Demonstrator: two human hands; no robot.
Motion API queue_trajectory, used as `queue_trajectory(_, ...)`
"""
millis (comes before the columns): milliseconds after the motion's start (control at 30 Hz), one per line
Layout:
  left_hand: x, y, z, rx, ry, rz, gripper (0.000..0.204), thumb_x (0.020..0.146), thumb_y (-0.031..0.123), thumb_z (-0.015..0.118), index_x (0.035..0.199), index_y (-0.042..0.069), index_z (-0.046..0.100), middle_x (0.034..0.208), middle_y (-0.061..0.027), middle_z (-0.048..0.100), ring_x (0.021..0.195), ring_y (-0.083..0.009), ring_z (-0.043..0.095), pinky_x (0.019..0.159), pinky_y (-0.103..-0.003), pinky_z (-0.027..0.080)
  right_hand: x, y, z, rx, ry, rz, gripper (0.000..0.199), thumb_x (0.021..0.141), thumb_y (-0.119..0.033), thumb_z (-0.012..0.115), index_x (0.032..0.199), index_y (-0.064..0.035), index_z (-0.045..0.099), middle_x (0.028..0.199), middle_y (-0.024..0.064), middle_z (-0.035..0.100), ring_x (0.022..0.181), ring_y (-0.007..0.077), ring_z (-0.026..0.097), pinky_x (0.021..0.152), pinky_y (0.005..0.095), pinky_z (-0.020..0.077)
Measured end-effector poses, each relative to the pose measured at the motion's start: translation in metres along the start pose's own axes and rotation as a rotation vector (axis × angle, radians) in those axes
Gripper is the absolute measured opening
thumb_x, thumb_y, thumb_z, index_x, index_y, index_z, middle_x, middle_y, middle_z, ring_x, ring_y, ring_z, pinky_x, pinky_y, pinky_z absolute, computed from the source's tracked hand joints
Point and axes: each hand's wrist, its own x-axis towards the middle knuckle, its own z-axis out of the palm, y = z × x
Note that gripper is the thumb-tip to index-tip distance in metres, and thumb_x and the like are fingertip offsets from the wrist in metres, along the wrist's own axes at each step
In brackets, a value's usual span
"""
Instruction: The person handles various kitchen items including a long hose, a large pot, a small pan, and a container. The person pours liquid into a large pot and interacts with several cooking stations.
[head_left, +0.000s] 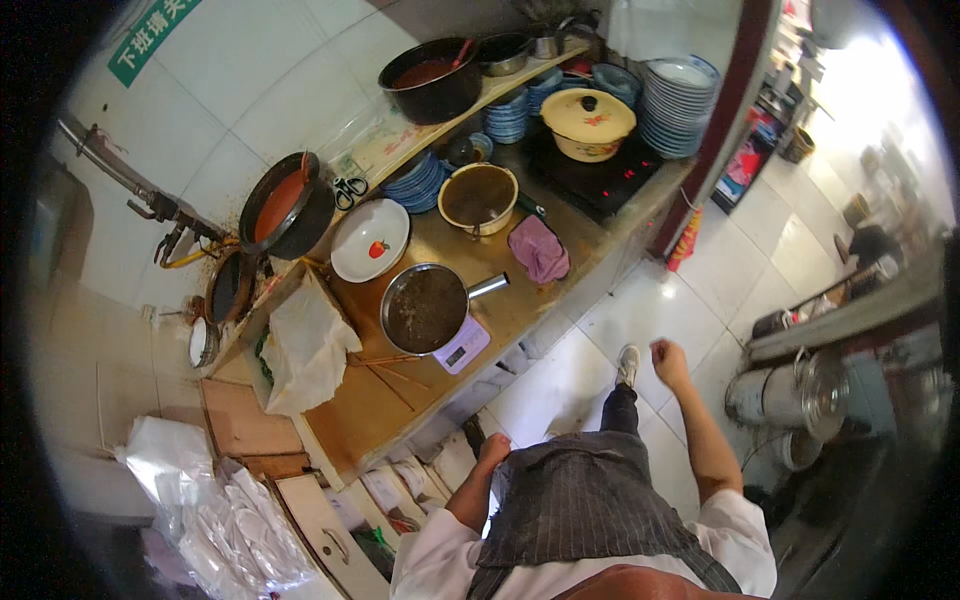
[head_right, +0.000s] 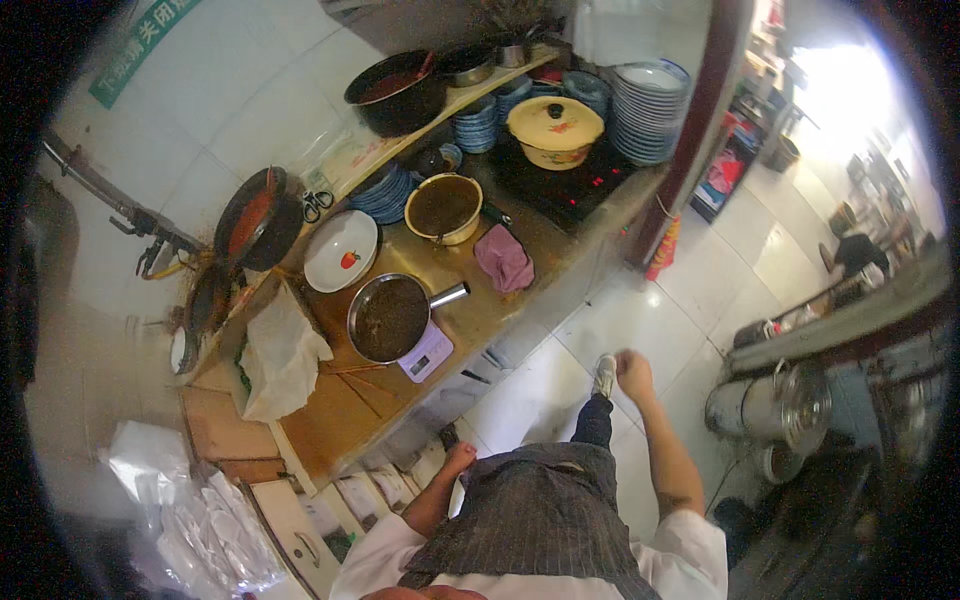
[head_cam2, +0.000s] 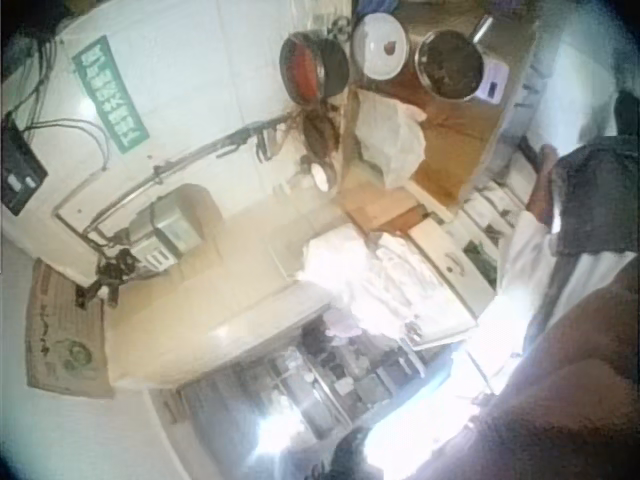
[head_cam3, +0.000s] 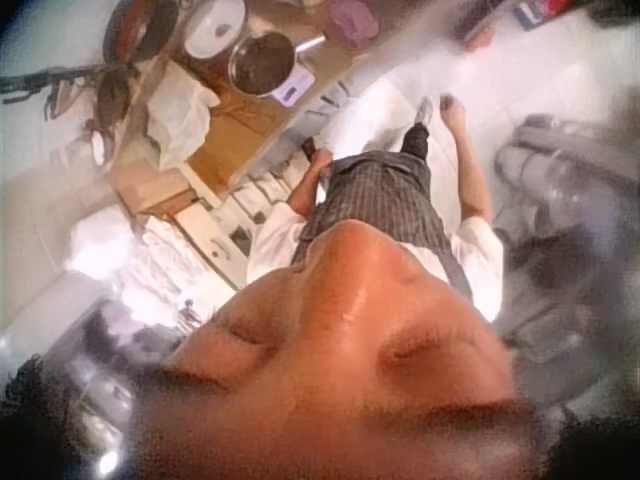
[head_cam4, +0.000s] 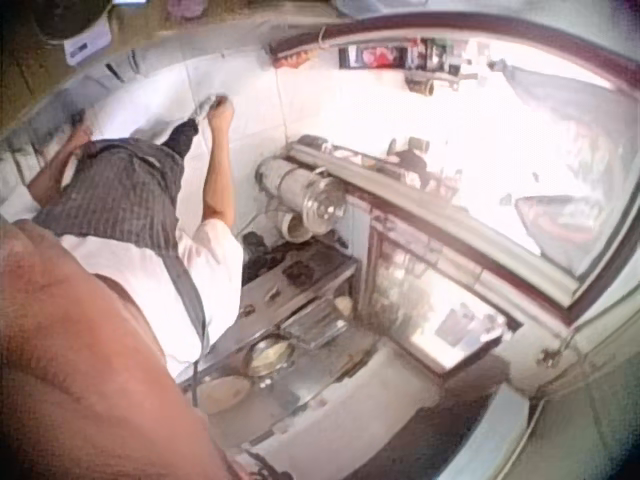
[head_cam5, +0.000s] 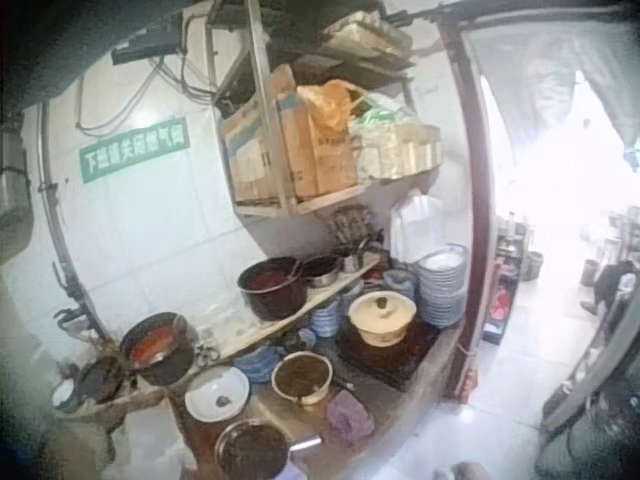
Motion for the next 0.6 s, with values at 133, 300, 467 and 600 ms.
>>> queue_trajectory(133,-0.003,-0.088,0.036,0.671,-0.060,-0.009,0.018,0.075,0.018,0.053,0.077,0.011,0.069,0.084,-0.0126,0.065,0.078,-0.0298,0.064,0.068,-0.043,0.052,0.191,-0.091,-0.005,0.074,0.027,-0.307,0.012,0.074,-0.003,0.050,0.084,-0.0016,0.058,0.074,0.0197,0.057,0.068,0.0355,0.057,0.061,0.0419,0.0455)
queue_trajectory(300,-0.042,0.018,0.116,-0.135,-0.008,-0.012,0.014,0.077,0.018,0.055,0.079,0.009,0.066,0.079,-0.0075,0.065,0.072,-0.0216,0.063,0.060,-0.038,0.051,0.352,-0.098,-0.022,-0.099,-0.168,-0.404,0.038,0.070,-0.003,0.052,0.108,-0.0050,0.053,0.108,0.0181,0.053,0.100,0.0354,0.052,0.085,0.0413,0.0444)
queue_trajectory(467,-0.026,0.107,0.145,-0.203,0.086,-0.214,0.016,0.076,0.016,0.059,0.090,0.009,0.063,0.081,-0.0081,0.065,0.070,-0.0205,0.062,0.064,-0.035,0.051,0.439,-0.120,-0.003,-0.107,-0.161,-0.585,0.043,0.069,-0.003,0.053,0.112,-0.0022,0.051,0.107,0.0189,0.054,0.103,0.0344,0.050,0.087,0.0395,0.0435)
queue_trajectory(600,0.006,0.161,0.130,-0.325,0.119,-0.221,0.015,0.075,0.017,0.061,0.087,0.009,0.064,0.083,-0.0088,0.065,0.072,-0.0207,0.062,0.065,-0.034,0.051,0.471,-0.110,0.003,-0.262,-0.009,-0.672,0.041,0.068,-0.002,0.053,0.108,-0.0012,0.054,0.103,0.0198,0.056,0.101,0.0351,0.051,0.087,0.0400,0.0442)
